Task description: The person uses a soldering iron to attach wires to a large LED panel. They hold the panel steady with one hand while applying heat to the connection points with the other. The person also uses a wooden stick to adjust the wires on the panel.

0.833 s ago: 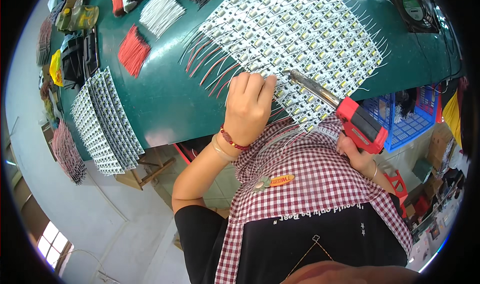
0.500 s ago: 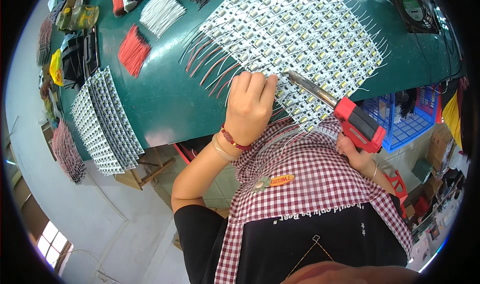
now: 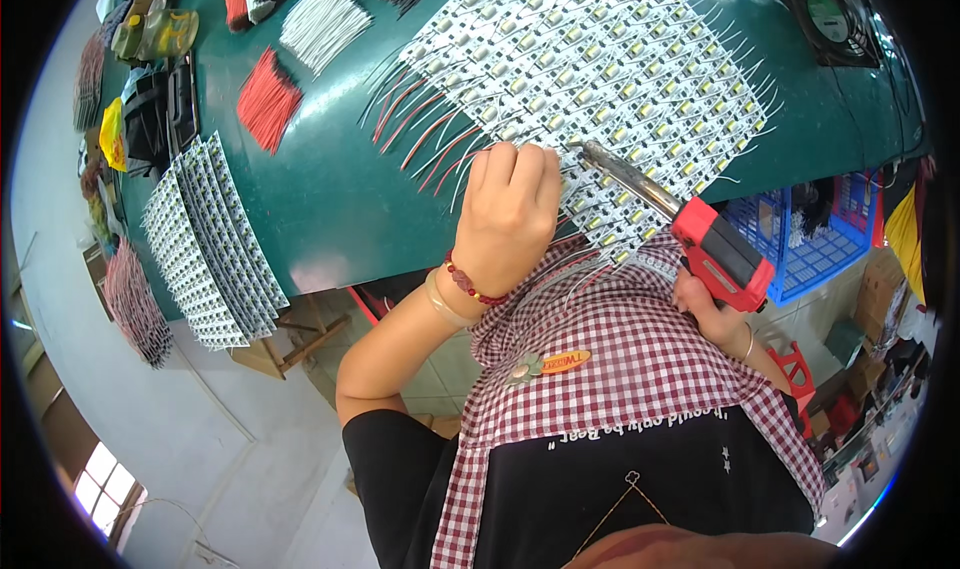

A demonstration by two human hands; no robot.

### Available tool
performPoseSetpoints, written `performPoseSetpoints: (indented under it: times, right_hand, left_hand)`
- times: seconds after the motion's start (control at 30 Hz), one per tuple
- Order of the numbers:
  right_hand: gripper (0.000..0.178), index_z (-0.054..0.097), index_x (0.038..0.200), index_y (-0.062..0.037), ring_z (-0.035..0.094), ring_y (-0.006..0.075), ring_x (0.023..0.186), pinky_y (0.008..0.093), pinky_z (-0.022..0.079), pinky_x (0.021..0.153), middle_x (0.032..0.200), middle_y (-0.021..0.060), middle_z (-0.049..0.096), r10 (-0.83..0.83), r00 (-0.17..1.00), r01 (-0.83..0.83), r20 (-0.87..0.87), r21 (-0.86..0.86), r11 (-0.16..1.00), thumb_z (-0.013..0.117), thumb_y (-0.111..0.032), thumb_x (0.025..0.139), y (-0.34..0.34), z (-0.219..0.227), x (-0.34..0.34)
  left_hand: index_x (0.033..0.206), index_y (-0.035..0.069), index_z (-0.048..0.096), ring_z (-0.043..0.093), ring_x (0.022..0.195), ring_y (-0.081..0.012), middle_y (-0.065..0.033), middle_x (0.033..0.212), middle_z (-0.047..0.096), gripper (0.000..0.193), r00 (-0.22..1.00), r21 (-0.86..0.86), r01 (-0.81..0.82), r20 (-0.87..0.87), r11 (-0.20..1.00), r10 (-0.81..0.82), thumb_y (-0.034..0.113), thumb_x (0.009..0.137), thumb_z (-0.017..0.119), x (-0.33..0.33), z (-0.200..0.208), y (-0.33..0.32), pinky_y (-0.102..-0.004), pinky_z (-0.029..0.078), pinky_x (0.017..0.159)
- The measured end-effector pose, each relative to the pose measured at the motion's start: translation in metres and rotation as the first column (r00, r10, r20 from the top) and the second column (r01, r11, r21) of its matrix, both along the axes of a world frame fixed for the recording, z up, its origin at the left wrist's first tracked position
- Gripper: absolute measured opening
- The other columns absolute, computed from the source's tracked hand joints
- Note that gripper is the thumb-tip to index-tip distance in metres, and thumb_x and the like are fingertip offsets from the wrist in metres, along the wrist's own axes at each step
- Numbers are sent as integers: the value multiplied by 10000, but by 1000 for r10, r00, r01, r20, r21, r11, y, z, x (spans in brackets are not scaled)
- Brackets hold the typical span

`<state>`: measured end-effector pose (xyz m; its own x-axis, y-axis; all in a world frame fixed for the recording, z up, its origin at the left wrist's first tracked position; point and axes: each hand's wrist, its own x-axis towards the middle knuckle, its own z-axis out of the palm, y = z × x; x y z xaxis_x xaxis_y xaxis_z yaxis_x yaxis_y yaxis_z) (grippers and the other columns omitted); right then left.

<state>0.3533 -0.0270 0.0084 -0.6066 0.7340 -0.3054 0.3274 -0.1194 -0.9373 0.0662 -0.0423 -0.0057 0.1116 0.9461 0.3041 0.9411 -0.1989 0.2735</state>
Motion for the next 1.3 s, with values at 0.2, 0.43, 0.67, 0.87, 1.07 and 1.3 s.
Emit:
performPoseSetpoints:
  times: [0.2, 0.43, 0.67, 0.87, 1.07, 1.3]
  right_hand:
    - [195, 533, 912, 32, 534, 140, 655, 282, 450, 618, 725, 85, 549, 48, 999, -48, -9, -20, 999, 492, -150, 971, 2, -1, 2]
    - [186, 523, 873, 18, 530, 132, 622, 277, 448, 588, 687, 65, 538, 39, 999, -39, -17, 13, 999, 494, -141, 965, 7, 4, -6]
    - [113, 555, 912, 13, 546, 138, 669, 286, 456, 616, 747, 63, 565, 8, 1000, -8, -22, -11, 1000, 537, -96, 934, 4, -1, -5]
    - [175, 529, 857, 21, 538, 145, 636, 286, 452, 591, 698, 78, 544, 13, 999, -15, -46, -36, 999, 493, -116, 960, 5, 0, -3]
    - [95, 583, 952, 6, 566, 140, 733, 290, 467, 655, 814, 58, 590, 14, 999, -15, -29, -51, 999, 573, -81, 917, 3, -2, 1]
    - [207, 539, 808, 7, 541, 154, 616, 289, 450, 582, 669, 79, 547, -22, 998, 22, -56, -3, 1000, 506, -129, 961, 5, 3, -14]
  left_hand:
    - [980, -28, 632, 458, 725, -221, -73, 779, 429, 296, 1000, 5, -3, -10, 1000, 3, 9, 688, 604, 1, 0, -1, -339, 383, 641]
    - [983, -21, 632, 453, 720, -222, -73, 772, 420, 295, 1000, 7, -18, -10, 1000, 18, 2, 691, 600, 3, 1, 0, -338, 382, 634]
    - [978, -20, 632, 449, 717, -221, -72, 768, 420, 292, 1000, -2, -21, -22, 1000, 21, 3, 688, 600, 2, 2, 0, -336, 382, 639]
    - [975, -25, 630, 451, 722, -220, -72, 772, 427, 296, 1000, -37, -12, -29, 999, 11, 7, 683, 601, 3, 5, 0, -337, 382, 647]
    - [976, -30, 627, 454, 732, -223, -74, 777, 431, 293, 998, -41, -4, -61, 999, 2, 19, 689, 596, 3, 7, -1, -337, 384, 650]
    - [975, -32, 618, 450, 730, -225, -79, 779, 431, 283, 997, -65, -1, -75, 998, -4, 23, 699, 590, 3, 6, 0, -340, 385, 655]
